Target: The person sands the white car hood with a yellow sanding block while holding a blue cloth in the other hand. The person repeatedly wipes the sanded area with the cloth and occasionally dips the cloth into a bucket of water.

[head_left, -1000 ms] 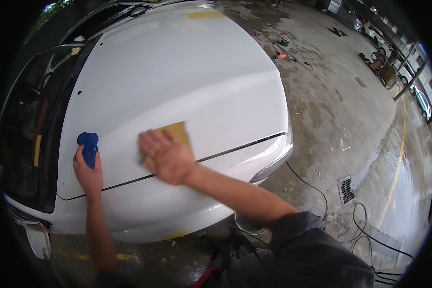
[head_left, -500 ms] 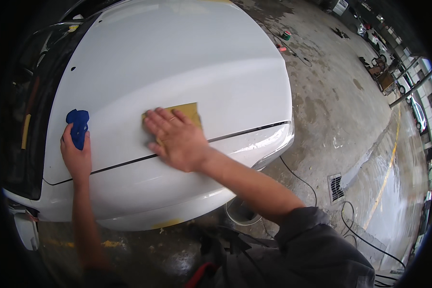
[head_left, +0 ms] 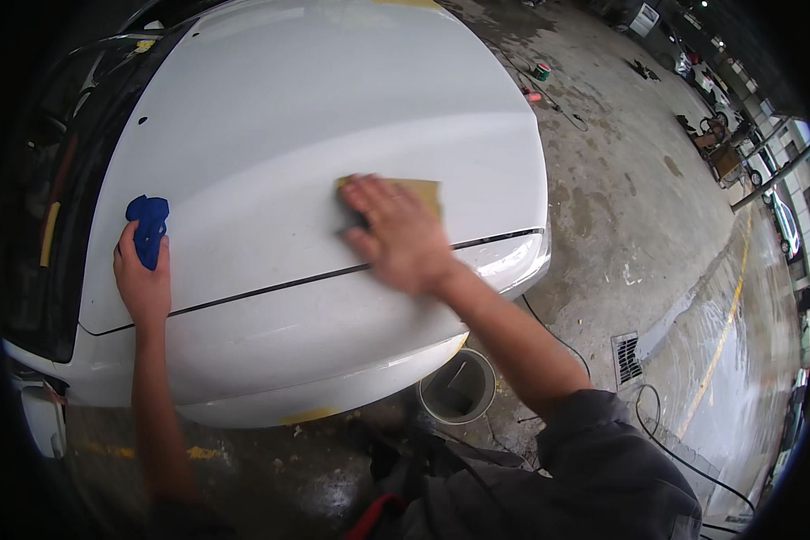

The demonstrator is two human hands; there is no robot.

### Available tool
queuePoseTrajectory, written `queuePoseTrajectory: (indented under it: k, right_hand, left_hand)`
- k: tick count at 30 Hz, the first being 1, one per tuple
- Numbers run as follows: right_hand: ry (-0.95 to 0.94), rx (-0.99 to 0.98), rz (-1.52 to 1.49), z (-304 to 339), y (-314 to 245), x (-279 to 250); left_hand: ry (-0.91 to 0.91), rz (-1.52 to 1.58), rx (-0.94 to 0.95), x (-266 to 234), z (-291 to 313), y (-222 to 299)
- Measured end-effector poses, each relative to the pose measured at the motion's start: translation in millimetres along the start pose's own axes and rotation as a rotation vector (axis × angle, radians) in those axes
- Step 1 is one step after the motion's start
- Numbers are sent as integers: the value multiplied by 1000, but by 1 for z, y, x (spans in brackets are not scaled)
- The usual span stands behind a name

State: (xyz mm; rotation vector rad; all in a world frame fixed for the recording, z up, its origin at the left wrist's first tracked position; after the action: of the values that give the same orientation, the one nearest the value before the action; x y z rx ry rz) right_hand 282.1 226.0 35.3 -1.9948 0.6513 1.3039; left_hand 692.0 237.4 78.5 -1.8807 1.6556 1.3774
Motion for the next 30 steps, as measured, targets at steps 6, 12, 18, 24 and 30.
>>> queuePoseTrajectory:
  k: [6, 12, 18, 24, 30]
  right_hand:
    - [161, 300, 141, 55, 106, -36]
    - [50, -81, 52, 0, -31, 15]
    - [173, 331, 132, 89, 138, -47]
    - [70, -45, 42, 1, -32, 14]
    - [176, 285, 90, 96, 136, -49]
  left_hand:
    - [6, 37, -39, 4, 2, 10]
    - [15, 33, 10, 6, 1, 6]
    - [29, 48, -35, 0, 4, 14]
    - [21, 64, 14, 4, 1, 7]
    - [48, 52, 12, 2, 1, 6]
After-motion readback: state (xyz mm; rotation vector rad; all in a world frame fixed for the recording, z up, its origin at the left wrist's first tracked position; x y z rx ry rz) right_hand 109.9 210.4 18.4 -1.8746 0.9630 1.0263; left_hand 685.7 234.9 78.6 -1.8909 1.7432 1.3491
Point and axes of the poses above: each hand's wrist, its own z-axis away from the middle knuckle, its own x-axis out of the palm, y = z × x, the point moved 9 cm from there along -z, towards the middle knuckle, and after that the axes turned 12 degrees about -x, right-handed, at the moved point
